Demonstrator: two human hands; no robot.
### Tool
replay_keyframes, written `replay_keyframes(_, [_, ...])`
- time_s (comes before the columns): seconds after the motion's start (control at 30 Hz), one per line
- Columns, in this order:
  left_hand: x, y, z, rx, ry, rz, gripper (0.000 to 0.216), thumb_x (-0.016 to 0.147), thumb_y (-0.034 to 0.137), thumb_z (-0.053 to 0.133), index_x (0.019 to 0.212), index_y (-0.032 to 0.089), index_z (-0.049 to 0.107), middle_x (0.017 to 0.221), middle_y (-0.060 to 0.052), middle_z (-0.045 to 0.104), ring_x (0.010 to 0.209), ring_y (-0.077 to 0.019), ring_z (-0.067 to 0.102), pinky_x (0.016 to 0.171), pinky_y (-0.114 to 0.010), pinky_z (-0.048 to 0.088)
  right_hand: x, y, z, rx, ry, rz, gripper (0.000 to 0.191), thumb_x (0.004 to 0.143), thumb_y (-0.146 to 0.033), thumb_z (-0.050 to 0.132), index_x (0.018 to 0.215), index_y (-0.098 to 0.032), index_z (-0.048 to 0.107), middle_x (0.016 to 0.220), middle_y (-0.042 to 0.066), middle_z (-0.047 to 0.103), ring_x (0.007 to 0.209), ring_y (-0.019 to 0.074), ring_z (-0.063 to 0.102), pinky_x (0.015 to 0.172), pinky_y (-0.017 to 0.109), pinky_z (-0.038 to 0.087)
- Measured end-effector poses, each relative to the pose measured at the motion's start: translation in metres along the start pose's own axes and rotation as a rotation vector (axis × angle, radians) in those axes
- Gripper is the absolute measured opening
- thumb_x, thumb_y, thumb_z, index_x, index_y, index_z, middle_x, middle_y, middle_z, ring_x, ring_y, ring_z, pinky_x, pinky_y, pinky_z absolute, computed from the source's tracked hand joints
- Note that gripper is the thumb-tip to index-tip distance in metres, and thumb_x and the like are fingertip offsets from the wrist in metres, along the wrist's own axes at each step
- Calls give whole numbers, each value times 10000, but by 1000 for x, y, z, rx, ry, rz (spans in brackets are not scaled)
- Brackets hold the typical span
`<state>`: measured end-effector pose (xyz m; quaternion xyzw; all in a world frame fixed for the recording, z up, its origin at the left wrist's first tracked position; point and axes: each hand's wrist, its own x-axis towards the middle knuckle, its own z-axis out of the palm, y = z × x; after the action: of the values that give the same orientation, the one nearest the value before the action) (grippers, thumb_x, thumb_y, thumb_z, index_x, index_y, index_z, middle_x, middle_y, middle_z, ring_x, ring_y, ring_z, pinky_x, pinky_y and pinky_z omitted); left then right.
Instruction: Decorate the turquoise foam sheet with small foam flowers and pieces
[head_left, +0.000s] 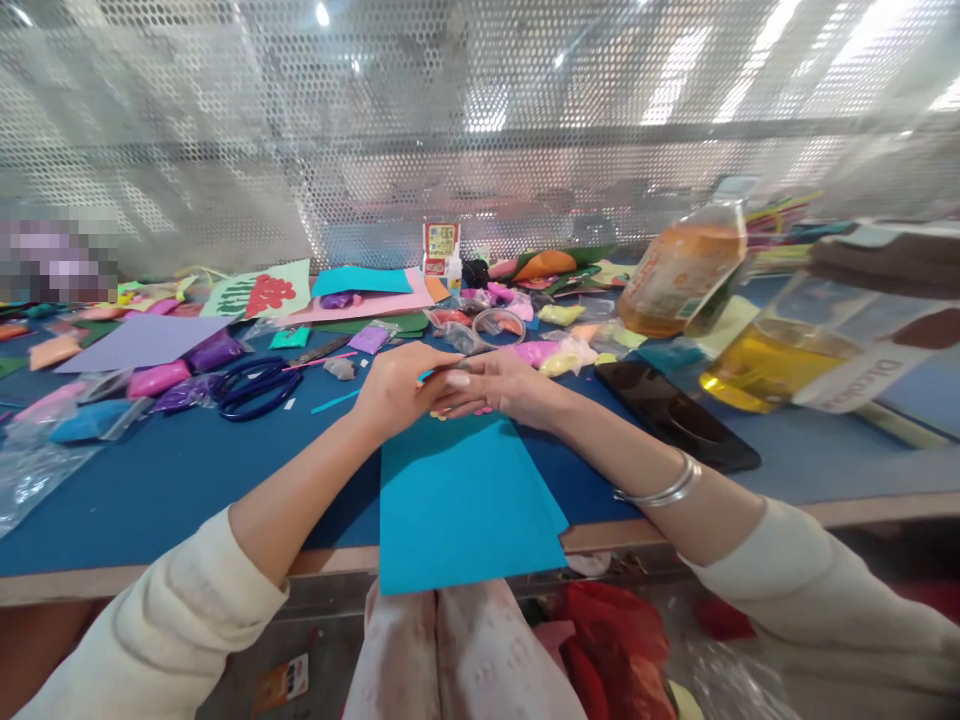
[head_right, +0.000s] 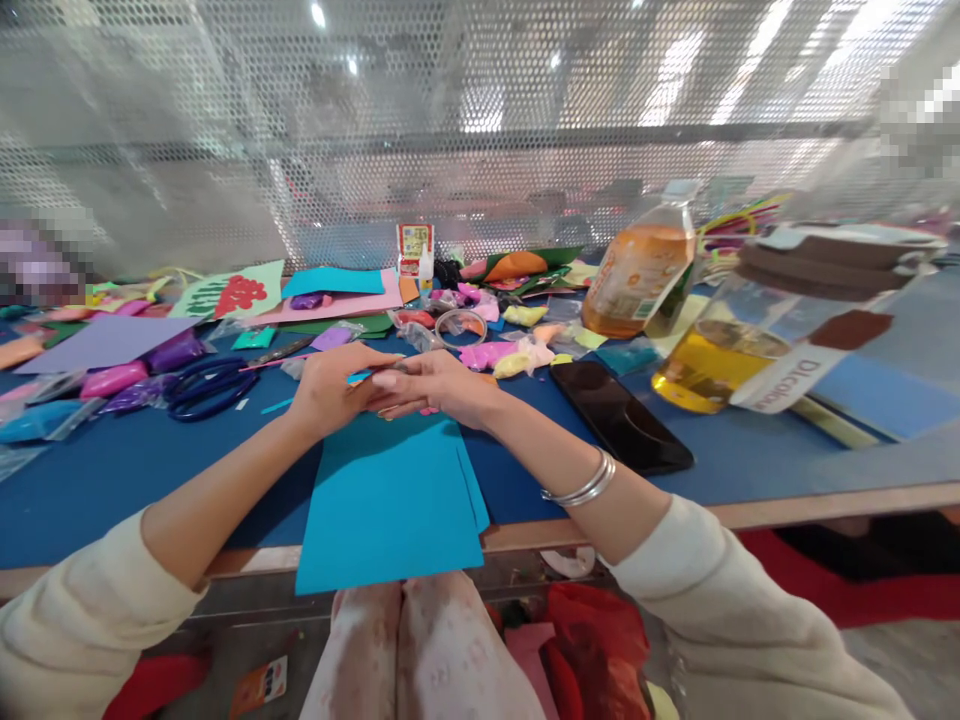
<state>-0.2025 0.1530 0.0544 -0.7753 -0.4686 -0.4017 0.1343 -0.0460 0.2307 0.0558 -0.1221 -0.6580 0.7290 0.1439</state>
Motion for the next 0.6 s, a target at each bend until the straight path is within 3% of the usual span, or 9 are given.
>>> replay_keyframes(0.17, [3,7,-2,-43,-7,-112,189,849,273,534,780,180,685,715,-15,707,630,-119,633,598,-213,470,-3,-3,0,-89,-38,42,327,691,-389,709,869,-115,696,835,80,722,770,177,690,696,288,560])
replay_keyframes(0.33, [2,3,-5,22,129,-131,195,849,292,542,778,173,680,735,-21,708,628,-116,625,614,-216,477,-2,-4,1,-100,-8,39,315,729,-406,676,859,-120,699,887,98,718,798,177,688,700,267,544])
replay_keyframes(0.47, [2,0,-10,-15,254,-134,187,827,294,584,895,143,672,772,-46,704,699,-129,633,678,-234,491,-3,-4,0,-137,4,-20,359,732,-332,693,1045,-160,654,990,87,696,831,160,672,615,199,497])
replay_keyframes(0.6, [1,2,-6,-100,120,-75,285,802,313,617,1020,132,648,946,-90,692,867,-162,633,774,-271,494,-4,-4,-3,-172,18,-103,443,680,-286,739,1090,-158,630,922,62,696,671,104,626,484,169,415])
